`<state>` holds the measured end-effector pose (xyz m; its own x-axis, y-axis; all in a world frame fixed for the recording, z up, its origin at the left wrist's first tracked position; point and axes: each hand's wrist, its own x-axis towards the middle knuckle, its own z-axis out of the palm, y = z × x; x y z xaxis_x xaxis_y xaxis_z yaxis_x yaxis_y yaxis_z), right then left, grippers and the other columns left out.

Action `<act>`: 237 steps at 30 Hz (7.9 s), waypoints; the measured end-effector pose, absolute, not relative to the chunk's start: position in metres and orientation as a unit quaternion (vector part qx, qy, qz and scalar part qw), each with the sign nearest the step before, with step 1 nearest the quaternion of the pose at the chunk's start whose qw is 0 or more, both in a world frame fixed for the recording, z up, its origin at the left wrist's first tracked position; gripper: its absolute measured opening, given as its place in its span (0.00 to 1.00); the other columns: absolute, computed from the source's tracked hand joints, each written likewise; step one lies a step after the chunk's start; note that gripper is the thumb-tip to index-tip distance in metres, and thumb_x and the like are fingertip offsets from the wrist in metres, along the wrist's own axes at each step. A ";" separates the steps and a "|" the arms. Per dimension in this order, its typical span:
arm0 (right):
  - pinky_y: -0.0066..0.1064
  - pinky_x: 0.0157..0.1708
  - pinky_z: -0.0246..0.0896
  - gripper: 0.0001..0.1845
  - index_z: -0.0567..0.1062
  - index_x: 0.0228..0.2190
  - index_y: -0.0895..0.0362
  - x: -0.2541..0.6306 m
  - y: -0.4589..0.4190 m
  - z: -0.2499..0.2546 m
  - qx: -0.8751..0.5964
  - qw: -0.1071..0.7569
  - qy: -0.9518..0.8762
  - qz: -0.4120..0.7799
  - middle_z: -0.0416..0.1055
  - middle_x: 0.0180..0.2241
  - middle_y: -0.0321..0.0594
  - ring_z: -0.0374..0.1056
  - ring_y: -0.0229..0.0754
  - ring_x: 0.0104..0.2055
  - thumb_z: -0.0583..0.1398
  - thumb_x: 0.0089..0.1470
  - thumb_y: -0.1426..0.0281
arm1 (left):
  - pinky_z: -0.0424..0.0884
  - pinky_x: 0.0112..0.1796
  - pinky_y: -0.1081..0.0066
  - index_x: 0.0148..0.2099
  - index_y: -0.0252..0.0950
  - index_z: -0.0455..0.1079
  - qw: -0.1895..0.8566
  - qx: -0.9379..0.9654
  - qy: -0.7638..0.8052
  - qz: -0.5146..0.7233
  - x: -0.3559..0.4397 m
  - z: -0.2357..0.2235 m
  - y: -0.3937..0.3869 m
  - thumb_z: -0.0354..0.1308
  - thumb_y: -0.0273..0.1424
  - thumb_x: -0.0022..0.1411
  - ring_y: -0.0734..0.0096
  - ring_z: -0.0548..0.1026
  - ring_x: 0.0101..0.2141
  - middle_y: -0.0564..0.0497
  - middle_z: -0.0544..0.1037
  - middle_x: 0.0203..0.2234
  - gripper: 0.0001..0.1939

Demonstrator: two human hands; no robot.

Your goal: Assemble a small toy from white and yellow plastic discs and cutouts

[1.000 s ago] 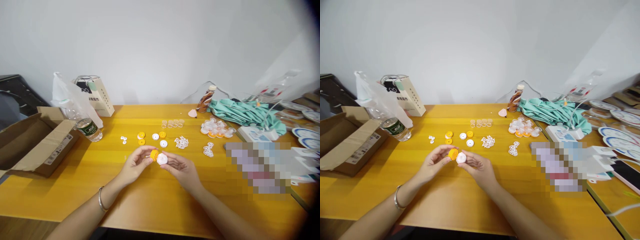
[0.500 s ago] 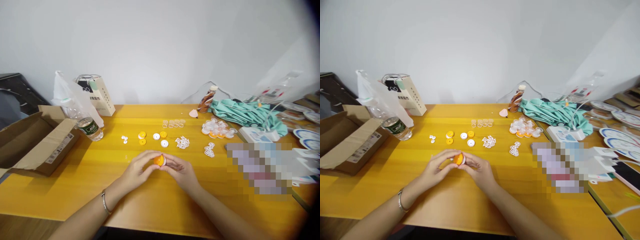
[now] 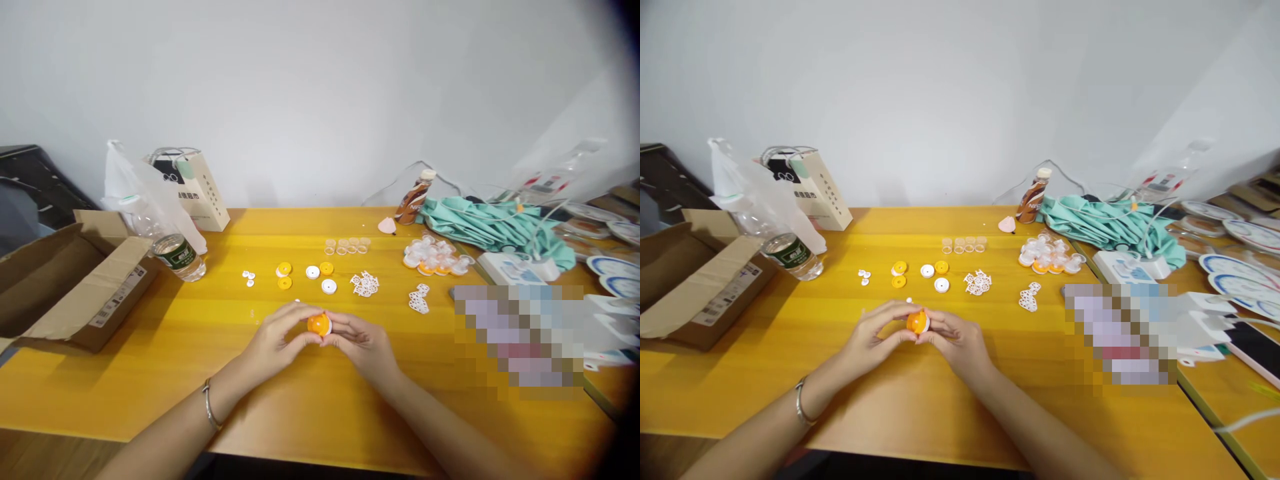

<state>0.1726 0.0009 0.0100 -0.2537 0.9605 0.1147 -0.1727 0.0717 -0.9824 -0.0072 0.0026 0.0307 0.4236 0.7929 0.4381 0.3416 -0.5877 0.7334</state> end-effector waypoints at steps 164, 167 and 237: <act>0.40 0.43 0.67 0.17 0.76 0.35 0.55 0.167 0.004 0.001 -0.412 0.439 -0.442 0.665 0.77 0.34 0.40 0.73 0.44 0.37 0.66 0.40 0.65 | 0.62 0.32 0.76 0.29 0.32 0.66 0.464 0.650 0.498 0.339 -0.001 0.022 0.012 0.55 0.35 0.55 0.77 0.67 0.27 0.53 0.71 0.24 0.10; 0.40 0.43 0.67 0.17 0.76 0.36 0.55 0.168 0.006 0.000 -0.413 0.423 -0.444 0.673 0.77 0.34 0.40 0.74 0.43 0.36 0.66 0.40 0.65 | 0.61 0.32 0.76 0.28 0.32 0.66 0.472 0.644 0.501 0.334 -0.001 0.021 0.014 0.55 0.35 0.55 0.77 0.66 0.27 0.53 0.70 0.24 0.10; 0.41 0.46 0.67 0.15 0.78 0.35 0.51 0.166 0.004 0.004 -0.420 0.459 -0.456 0.636 0.77 0.36 0.37 0.72 0.46 0.41 0.65 0.41 0.65 | 0.68 0.31 0.73 0.42 0.34 0.69 0.033 0.888 0.378 0.260 -0.013 0.029 0.005 0.50 0.28 0.61 0.74 0.70 0.29 0.49 0.72 0.29 0.09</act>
